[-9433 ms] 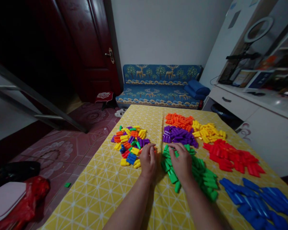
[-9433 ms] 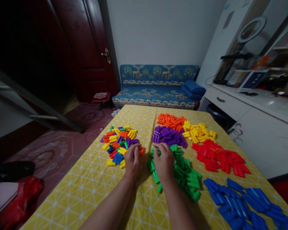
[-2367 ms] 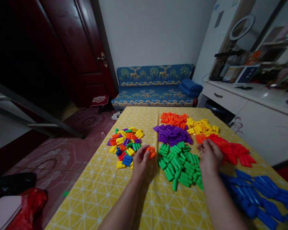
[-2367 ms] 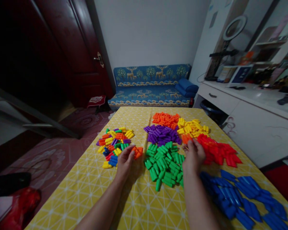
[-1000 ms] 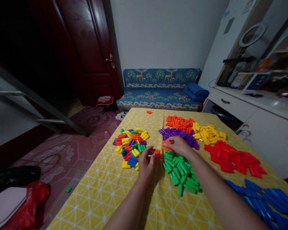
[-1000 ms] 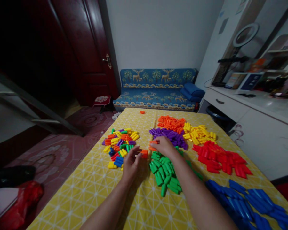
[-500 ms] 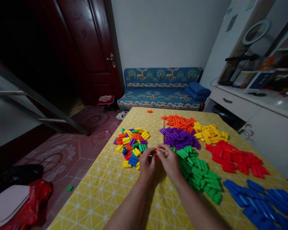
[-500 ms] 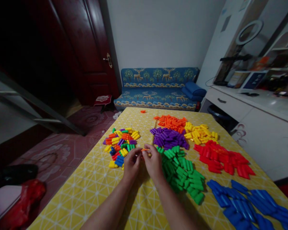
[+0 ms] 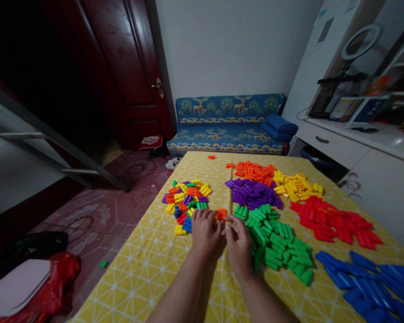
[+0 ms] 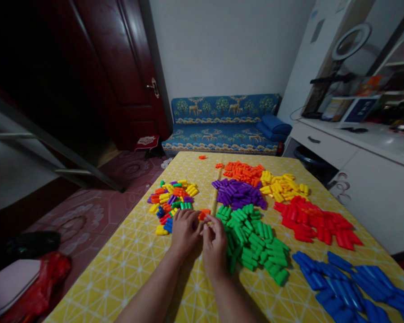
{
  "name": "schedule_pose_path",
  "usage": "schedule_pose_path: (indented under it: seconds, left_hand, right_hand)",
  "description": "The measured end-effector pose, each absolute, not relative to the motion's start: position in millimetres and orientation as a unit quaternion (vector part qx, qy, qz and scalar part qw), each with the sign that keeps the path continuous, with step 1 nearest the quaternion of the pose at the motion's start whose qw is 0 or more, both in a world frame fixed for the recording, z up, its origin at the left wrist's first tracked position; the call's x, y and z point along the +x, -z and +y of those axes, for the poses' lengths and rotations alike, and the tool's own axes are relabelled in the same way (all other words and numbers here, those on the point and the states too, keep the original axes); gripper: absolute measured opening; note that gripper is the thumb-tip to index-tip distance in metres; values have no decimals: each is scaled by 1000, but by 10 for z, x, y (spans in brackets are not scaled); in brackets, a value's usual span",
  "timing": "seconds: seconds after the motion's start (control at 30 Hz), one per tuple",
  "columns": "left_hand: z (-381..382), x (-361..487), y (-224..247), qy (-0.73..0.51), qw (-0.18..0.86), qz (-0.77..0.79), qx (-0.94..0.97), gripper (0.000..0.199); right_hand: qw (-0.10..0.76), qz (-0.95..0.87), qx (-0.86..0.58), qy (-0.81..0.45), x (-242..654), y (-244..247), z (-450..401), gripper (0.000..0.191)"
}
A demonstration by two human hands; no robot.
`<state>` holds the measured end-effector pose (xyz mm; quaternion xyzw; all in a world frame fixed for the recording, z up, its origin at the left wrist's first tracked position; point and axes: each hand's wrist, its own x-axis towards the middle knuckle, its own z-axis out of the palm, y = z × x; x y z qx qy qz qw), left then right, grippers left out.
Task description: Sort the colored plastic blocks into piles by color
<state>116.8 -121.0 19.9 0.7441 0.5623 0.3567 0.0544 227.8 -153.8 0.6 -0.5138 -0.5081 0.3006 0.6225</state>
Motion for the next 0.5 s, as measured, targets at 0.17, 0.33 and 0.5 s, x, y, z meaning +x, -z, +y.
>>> schedule_pose_path:
  seconds: [0.17,0.33,0.5]
  left_hand:
    - [-1227,1198,-143,-273,36,547,791,61]
    - [-1193,1229,-145,-271,38,556,785,36]
    - [-1169,1209,-172,-324,54,551,767,18]
  right_hand:
    - [656,-477,-500,-302,2292,-45,-1557,28]
    - [650,-486,-505,-295,2282,-68,-1563,27]
    - [635,-514,-509,-273,2301,-65,-1568,26]
